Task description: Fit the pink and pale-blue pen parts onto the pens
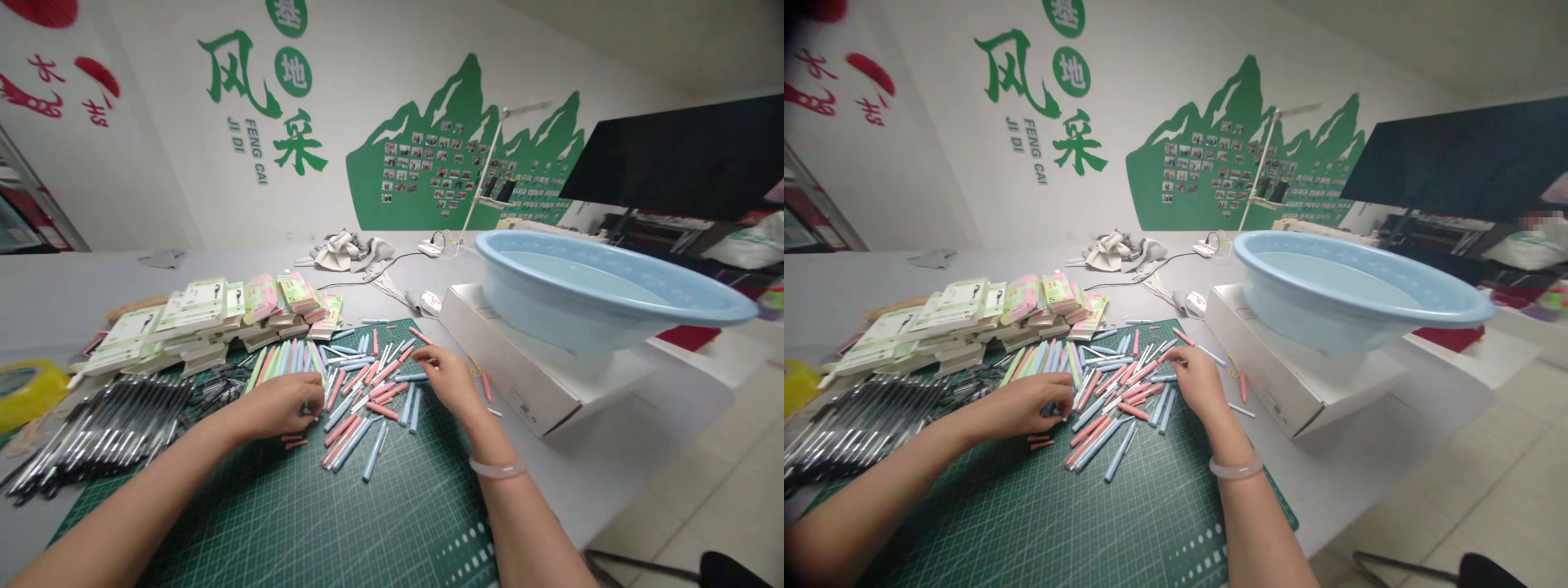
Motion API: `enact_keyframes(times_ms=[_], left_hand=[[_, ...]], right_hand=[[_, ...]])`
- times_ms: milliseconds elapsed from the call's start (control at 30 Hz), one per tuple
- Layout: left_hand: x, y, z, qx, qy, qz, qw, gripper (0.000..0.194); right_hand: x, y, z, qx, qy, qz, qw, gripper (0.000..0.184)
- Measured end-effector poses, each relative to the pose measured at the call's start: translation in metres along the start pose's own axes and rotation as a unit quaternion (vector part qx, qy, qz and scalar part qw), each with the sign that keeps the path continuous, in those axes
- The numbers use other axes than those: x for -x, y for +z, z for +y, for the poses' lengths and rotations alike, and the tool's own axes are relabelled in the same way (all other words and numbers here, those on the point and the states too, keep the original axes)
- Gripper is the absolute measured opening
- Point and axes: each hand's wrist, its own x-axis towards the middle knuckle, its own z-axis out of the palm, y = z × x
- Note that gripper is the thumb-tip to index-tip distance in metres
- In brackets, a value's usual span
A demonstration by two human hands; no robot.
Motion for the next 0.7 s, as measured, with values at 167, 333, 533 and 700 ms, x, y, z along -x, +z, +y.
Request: enact_keyframes(times_ms=[167, 333, 533, 700], left_hand=[[-0.012, 0.003, -0.005, 0.17, -0.047, 0.092, 0.98, 0.011], [-0.032, -0.001, 0.013, 0.31, -0.062, 0.137, 0.939, 0.02], [-0.045, 0.005, 0.03, 0.441, -0.084, 0.159, 0.879, 0.028], [-0.044, 0.017, 0.021, 0.473, -0.115, 0.182, 0.854, 0.03]], right_hand=[[0.007, 0.002, 0.007, 0.06, 0.015, -0.05, 0.997, 0.025], [0.003, 0.007, 0.003, 0.185, -0.031, -0.084, 0.979, 0.026], [0.003, 0.016, 0.0, 0.227, -0.07, -0.113, 0.965, 0.022], [0.004, 0.02, 0.01, 0.192, -0.051, -0.119, 0.973, 0.019]])
